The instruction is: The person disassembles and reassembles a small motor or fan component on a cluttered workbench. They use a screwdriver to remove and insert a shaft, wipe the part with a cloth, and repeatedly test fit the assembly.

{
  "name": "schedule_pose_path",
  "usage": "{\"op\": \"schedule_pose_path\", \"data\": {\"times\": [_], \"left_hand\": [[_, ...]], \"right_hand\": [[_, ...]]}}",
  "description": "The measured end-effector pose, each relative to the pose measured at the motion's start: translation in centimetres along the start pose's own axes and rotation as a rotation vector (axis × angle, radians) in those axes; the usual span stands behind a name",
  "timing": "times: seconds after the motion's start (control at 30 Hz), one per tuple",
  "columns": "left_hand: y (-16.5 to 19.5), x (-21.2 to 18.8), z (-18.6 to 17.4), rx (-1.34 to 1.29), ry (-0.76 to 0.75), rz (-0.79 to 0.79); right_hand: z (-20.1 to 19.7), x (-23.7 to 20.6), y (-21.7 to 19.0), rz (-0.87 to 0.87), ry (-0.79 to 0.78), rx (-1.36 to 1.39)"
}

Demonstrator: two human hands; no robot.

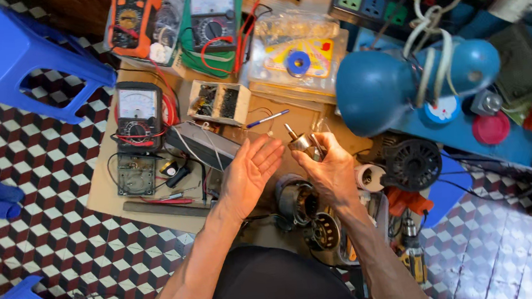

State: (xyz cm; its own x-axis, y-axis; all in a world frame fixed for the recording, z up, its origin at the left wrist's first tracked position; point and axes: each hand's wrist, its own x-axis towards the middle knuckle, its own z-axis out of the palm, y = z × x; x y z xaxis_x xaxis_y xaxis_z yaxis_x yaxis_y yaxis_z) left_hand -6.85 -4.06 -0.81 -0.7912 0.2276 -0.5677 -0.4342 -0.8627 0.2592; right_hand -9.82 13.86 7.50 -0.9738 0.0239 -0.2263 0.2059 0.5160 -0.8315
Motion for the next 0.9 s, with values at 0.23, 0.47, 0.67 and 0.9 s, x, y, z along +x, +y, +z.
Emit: {"op": "schedule_pose_path", "data": {"times": [0.23,0.47,0.67,0.9], "left_hand": [[-2.7,-3.1,3.5,0.252,0.02,0.033],[-3.9,-5.9,4.9,0.411,0.088,0.175],[-6.9,-7.5,5.6,0.527,0.076,0.157],[-10.3,-8.6,6.3,0.505,0.084,0.141]], "right_hand": [[-4.6,-6.1,4.3,-0.016,0.136,-0.009],[-14.1,-17.1,10.4,0.471,0.385,-0.035],[-17.5,-24.7,15.5,0.563,0.629,0.099],[-15.0,-24.0,23.2,0.647,0.501,0.135]]}}
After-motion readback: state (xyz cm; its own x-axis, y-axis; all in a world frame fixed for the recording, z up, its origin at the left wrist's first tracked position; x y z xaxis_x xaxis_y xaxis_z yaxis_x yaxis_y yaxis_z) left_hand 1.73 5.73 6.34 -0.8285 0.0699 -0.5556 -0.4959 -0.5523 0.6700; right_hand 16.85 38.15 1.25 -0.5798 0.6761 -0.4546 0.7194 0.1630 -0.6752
